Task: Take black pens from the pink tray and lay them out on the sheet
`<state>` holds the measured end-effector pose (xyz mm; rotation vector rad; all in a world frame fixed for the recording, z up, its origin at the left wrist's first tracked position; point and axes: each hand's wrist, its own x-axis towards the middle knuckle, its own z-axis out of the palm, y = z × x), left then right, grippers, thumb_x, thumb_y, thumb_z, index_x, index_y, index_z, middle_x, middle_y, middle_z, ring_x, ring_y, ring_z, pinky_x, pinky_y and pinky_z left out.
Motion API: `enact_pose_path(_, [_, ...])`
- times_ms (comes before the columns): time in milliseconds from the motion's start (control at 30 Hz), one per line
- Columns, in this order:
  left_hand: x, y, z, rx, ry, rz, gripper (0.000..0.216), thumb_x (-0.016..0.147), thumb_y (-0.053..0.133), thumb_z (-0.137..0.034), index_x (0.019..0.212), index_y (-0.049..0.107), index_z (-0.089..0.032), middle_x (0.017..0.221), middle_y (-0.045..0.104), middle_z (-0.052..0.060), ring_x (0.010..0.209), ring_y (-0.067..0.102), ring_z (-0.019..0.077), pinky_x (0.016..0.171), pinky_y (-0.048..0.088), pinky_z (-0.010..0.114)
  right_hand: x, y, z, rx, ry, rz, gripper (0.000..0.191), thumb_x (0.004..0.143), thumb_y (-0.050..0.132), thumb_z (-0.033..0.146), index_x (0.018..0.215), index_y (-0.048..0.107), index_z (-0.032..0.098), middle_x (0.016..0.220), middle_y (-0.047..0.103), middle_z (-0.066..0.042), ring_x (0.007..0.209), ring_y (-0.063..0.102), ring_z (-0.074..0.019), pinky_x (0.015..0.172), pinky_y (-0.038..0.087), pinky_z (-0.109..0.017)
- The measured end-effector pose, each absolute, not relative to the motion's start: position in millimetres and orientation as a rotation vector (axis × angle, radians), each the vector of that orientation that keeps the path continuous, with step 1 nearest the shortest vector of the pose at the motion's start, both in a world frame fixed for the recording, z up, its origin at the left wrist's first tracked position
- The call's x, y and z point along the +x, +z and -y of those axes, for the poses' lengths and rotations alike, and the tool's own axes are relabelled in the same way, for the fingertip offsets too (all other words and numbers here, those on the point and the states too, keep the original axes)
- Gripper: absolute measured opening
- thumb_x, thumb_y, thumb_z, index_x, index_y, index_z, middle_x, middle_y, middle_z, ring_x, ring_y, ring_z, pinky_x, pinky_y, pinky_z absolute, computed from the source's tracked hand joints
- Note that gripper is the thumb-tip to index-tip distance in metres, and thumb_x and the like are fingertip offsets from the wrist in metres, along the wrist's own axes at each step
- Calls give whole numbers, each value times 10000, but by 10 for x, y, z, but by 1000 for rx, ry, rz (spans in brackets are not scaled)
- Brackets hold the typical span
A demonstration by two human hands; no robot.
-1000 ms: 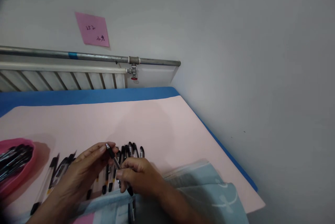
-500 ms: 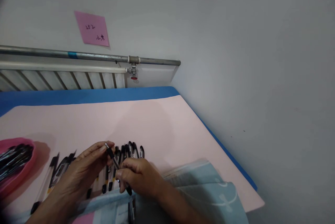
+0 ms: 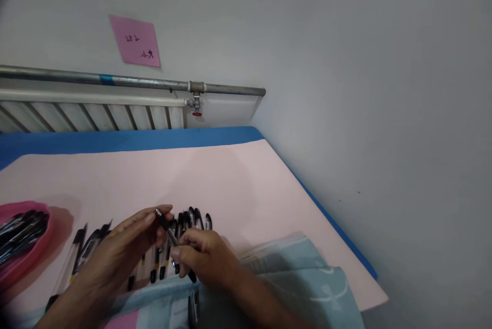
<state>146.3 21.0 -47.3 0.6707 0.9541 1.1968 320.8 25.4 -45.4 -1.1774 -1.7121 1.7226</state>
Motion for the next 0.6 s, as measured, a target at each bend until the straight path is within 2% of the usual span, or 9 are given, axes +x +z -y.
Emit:
enact_pose_path(133, [1429,-500,-228,671,1226,-999,234,695,656,-296,886,684,-164,724,621,26,597,509,91,615,410,210,3215,-453,-245,-1162,1734,1725,151,774,502,283,678,513,168,552,540,29,490,431,-72,490,326,-188])
enact_pose_path(433, [1465,-537,-245,651,1316,-1098,168,641,703,-296,727,658,-159,586,529,-30,557,449,68,546,363,163,3188,-515,-244,-1217,1549,1846,128,775,514,264,689,522,169,567,533,32,539,477,-80,512,338,-182])
enact_pose_path(600, [1461,-490,-260,615,1376,-1109,165,629,707,-291,643,614,-155,547,513,-37,523,444,66,515,363,171,3161,-551,-231,-1250,1413,1890,146,696,608,242,633,496,173,498,402,69,475,360,-59,452,259,-179])
